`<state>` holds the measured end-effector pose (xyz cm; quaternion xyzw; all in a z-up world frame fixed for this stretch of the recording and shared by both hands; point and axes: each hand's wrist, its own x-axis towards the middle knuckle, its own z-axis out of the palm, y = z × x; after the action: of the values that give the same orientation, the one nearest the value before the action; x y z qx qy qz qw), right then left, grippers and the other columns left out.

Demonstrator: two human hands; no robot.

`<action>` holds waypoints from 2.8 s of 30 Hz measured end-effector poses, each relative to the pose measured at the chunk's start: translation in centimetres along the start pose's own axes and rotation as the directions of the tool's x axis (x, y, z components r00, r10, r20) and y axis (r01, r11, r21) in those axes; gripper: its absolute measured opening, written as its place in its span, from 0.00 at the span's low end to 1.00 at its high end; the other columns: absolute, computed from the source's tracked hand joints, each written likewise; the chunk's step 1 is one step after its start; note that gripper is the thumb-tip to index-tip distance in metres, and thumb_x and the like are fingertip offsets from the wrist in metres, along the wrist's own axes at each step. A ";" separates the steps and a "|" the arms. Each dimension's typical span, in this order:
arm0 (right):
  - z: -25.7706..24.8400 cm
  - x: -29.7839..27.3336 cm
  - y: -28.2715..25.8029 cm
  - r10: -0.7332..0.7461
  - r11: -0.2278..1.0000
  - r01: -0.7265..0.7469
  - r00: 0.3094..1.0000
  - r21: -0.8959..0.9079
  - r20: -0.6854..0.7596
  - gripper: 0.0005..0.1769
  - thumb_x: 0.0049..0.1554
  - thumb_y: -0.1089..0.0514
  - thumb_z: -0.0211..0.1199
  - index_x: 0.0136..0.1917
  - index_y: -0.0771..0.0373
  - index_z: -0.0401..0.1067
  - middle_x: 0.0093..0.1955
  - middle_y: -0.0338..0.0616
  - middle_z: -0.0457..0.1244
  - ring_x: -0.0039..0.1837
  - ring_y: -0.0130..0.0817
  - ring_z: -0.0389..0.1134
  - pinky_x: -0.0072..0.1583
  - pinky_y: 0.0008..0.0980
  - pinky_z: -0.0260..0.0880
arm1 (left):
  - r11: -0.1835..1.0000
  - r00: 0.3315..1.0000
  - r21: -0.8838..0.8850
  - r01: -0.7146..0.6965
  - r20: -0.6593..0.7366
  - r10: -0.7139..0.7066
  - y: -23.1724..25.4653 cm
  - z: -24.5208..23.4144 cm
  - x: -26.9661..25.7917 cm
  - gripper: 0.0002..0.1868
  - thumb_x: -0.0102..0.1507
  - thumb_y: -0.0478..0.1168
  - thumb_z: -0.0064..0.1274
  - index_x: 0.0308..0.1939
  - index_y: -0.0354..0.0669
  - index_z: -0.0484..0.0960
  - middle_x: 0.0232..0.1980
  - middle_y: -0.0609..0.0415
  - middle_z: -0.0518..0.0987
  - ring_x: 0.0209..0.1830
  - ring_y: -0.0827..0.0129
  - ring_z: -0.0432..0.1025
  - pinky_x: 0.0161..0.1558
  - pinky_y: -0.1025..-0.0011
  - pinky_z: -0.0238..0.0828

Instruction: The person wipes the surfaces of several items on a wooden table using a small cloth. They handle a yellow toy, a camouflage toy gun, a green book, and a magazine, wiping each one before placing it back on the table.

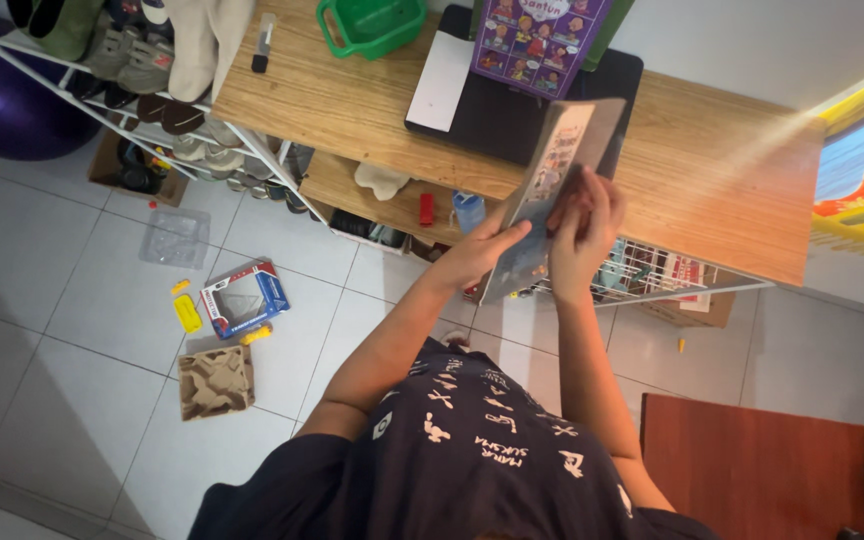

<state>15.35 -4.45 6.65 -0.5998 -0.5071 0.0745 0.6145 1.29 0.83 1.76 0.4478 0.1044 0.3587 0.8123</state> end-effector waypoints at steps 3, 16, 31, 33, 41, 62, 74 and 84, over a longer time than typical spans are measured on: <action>0.4 -1.0 -0.2 -0.100 0.993 0.092 0.987 0.069 0.129 0.24 0.65 0.76 0.46 0.72 0.67 0.66 0.68 0.51 0.57 0.43 0.24 0.66 0.44 0.22 0.69 | 0.998 0.996 0.018 -0.052 -0.066 0.053 0.4 0.1 0.4 0.33 0.75 0.38 0.41 0.82 0.37 0.49 0.80 0.48 0.58 0.80 0.65 0.53 0.77 0.64 0.52; 1.1 -3.2 -2.4 -0.185 0.960 0.220 0.963 -0.175 0.196 0.28 0.57 0.69 0.63 0.71 0.63 0.70 0.66 0.54 0.61 0.65 0.48 0.65 0.64 0.39 0.68 | 0.981 0.978 0.113 -0.158 -0.120 0.172 2.1 1.3 0.2 0.32 0.77 0.42 0.39 0.83 0.39 0.47 0.81 0.47 0.56 0.82 0.63 0.51 0.79 0.64 0.49; -1.6 -1.9 -8.0 0.014 0.915 0.181 0.879 -0.361 0.477 0.42 0.45 0.57 0.74 0.71 0.66 0.67 0.60 0.53 0.64 0.56 0.51 0.68 0.54 0.44 0.70 | 0.982 0.975 0.148 -0.113 -0.176 0.138 0.9 2.3 0.3 0.39 0.77 0.50 0.34 0.84 0.43 0.32 0.82 0.41 0.49 0.81 0.58 0.48 0.76 0.62 0.50; -2.1 -1.9 -7.8 0.026 0.892 0.205 0.866 -0.403 0.499 0.43 0.42 0.58 0.73 0.70 0.67 0.68 0.57 0.53 0.66 0.54 0.54 0.68 0.53 0.46 0.69 | 0.960 0.979 0.265 -0.090 -0.153 0.134 0.3 3.0 0.2 0.43 0.76 0.51 0.36 0.83 0.42 0.27 0.84 0.40 0.42 0.84 0.56 0.41 0.78 0.60 0.44; -5.4 -3.3 -4.4 0.069 0.876 0.054 0.970 -0.479 0.235 0.28 0.52 0.67 0.62 0.66 0.58 0.74 0.52 0.48 0.69 0.43 0.44 0.71 0.46 0.39 0.71 | 0.831 0.978 0.522 -0.191 0.030 0.206 -2.4 5.4 2.6 0.45 0.75 0.50 0.39 0.82 0.38 0.25 0.87 0.41 0.27 0.87 0.53 0.22 0.82 0.58 0.26; -41.2 -11.2 10.1 0.634 0.754 -0.341 0.603 0.561 -0.485 0.12 0.64 0.65 0.62 0.60 0.72 0.71 0.52 0.50 0.70 0.51 0.37 0.74 0.52 0.36 0.77 | 0.956 0.984 0.272 0.111 0.107 -0.145 -7.8 15.9 3.4 0.21 0.76 0.40 0.36 0.73 0.38 0.67 0.68 0.47 0.74 0.66 0.64 0.71 0.68 0.65 0.68; -67.8 -15.8 19.5 0.785 0.581 -0.198 0.395 0.790 -0.478 0.19 0.66 0.59 0.58 0.66 0.72 0.66 0.58 0.60 0.67 0.57 0.53 0.72 0.58 0.54 0.76 | 0.945 0.970 0.226 0.237 -0.006 -0.241 -12.8 15.8 4.0 0.19 0.75 0.39 0.36 0.68 0.39 0.68 0.67 0.46 0.73 0.64 0.61 0.71 0.66 0.62 0.67; -72.6 -15.3 23.2 0.942 0.275 -0.196 0.252 0.941 -0.223 0.20 0.65 0.59 0.51 0.66 0.72 0.66 0.64 0.62 0.68 0.60 0.55 0.72 0.55 0.56 0.73 | 0.911 0.951 0.273 0.310 -0.068 -0.303 -13.3 16.8 3.3 0.17 0.75 0.38 0.35 0.67 0.39 0.69 0.65 0.47 0.74 0.63 0.62 0.72 0.66 0.62 0.68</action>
<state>71.75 -56.95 -3.44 -0.3875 0.2184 0.2643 0.8558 18.37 -12.44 1.25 0.5319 0.2327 0.2140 0.7856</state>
